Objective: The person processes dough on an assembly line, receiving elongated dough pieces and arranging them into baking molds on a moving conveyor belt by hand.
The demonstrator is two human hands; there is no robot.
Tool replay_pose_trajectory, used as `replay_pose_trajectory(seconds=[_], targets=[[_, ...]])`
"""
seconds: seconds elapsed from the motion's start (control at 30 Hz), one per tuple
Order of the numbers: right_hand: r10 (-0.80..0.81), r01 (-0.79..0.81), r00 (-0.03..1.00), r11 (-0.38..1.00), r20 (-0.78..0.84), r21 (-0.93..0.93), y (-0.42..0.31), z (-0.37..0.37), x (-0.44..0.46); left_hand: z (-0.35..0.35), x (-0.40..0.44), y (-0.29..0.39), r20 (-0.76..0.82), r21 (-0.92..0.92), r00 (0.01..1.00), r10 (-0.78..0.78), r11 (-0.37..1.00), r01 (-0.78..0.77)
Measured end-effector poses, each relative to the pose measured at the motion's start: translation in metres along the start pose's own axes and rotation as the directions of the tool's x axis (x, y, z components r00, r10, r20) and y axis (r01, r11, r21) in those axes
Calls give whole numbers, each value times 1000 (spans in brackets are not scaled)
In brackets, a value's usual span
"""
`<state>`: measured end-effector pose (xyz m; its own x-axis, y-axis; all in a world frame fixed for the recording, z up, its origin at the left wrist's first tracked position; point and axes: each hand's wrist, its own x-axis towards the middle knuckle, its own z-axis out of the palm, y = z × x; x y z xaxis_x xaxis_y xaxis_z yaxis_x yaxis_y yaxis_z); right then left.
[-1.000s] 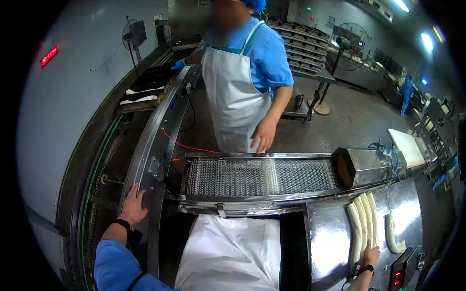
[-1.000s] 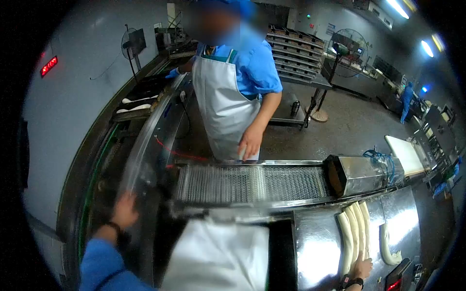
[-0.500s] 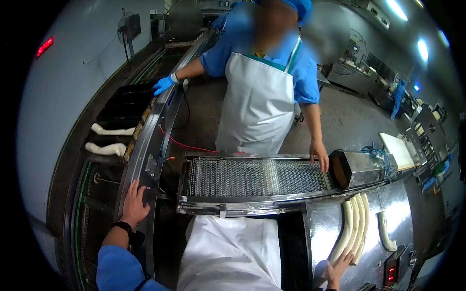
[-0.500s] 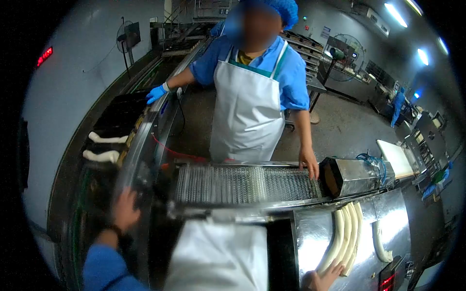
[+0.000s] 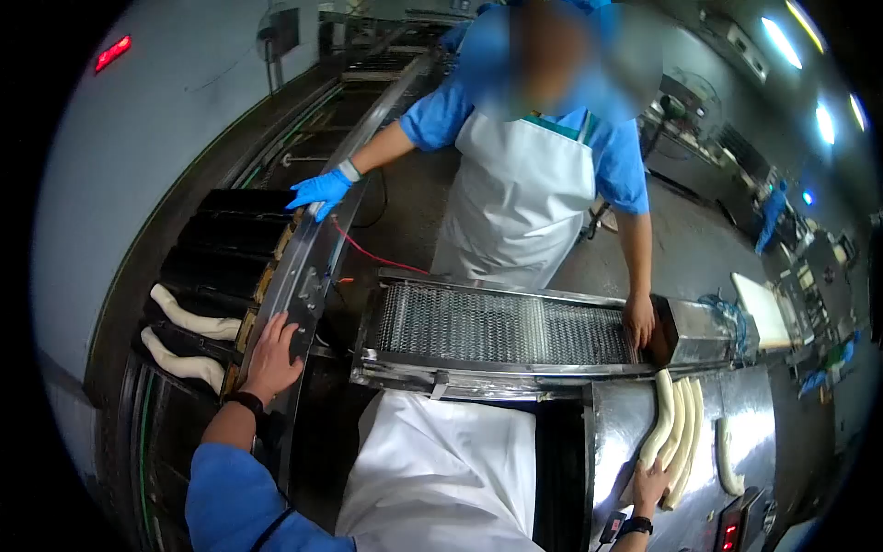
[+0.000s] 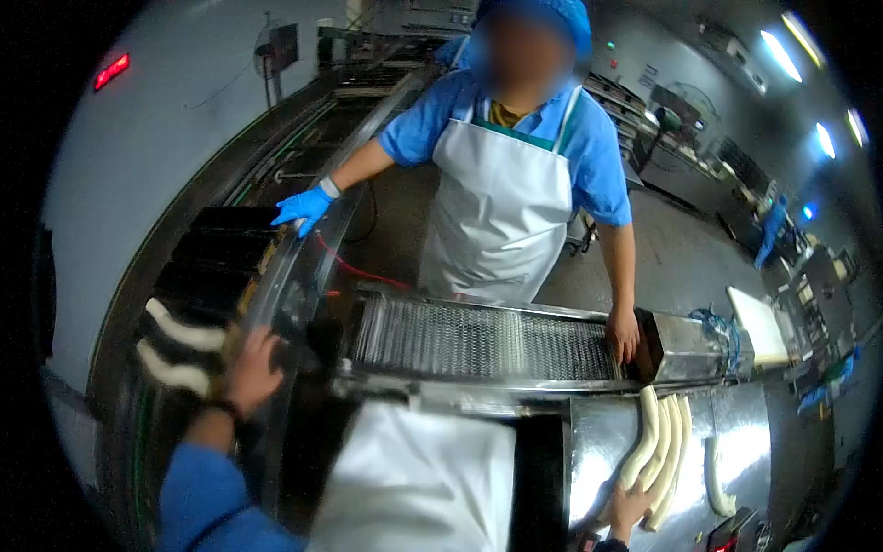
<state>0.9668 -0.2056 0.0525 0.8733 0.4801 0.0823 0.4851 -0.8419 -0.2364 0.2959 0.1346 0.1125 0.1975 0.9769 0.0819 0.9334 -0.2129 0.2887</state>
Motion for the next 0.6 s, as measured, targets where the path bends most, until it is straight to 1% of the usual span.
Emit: replay_pose_trajectory(seconds=[0.03,0.07,0.1,0.13,0.17,0.23,0.3,0.33,0.37,0.4,0.43,0.47,0.5,0.57,0.6], targets=[[32,-34,998,999,60,39,3,4,10,4,-6,-4,-8,-18,1000,-2,1000,2],[-104,103,993,995,-58,-13,-7,1,7,12,-11,-8,-26,-51,1000,-11,999,9],[-191,175,972,977,-136,-120,-1,12,15,17,-14,-9,-90,-53,995,44,997,-49],[-106,124,976,988,188,-87,18,15,40,8,-15,-1,-53,-17,998,21,1000,-22],[-162,178,968,982,194,-69,0,30,55,1,-15,9,-20,-2,1000,18,1000,-18],[-205,115,908,961,366,253,-21,40,75,16,-12,0,-100,-38,991,92,995,-96],[-229,-74,837,852,496,518,-2,31,79,18,-4,4,-96,-342,993,-71,939,34],[-305,-48,846,774,438,631,-60,-7,55,20,1,3,-233,-371,969,-78,928,-14],[-378,-20,847,681,375,732,-120,-47,30,7,6,8,-329,-422,940,-92,905,-59],[-307,-26,867,757,392,653,-137,-51,38,0,10,4,-425,-396,901,-91,913,-95],[-472,-26,758,669,451,743,-194,-102,13,-7,18,-5,-526,-366,846,-86,921,-134],[-624,40,683,552,380,833,-264,-162,-30,-8,21,-13,-567,-394,804,-180,916,-72],[-793,76,509,429,335,900,-284,-171,-18,-13,26,-24,-605,-423,751,-264,906,-22],[-801,-14,533,312,271,950,-334,-214,-47,-2,26,-62,-595,-535,638,-489,833,140],[-900,447,426,297,91,844,-343,-209,-36,-6,25,-67,-604,-571,577,-551,803,169]])
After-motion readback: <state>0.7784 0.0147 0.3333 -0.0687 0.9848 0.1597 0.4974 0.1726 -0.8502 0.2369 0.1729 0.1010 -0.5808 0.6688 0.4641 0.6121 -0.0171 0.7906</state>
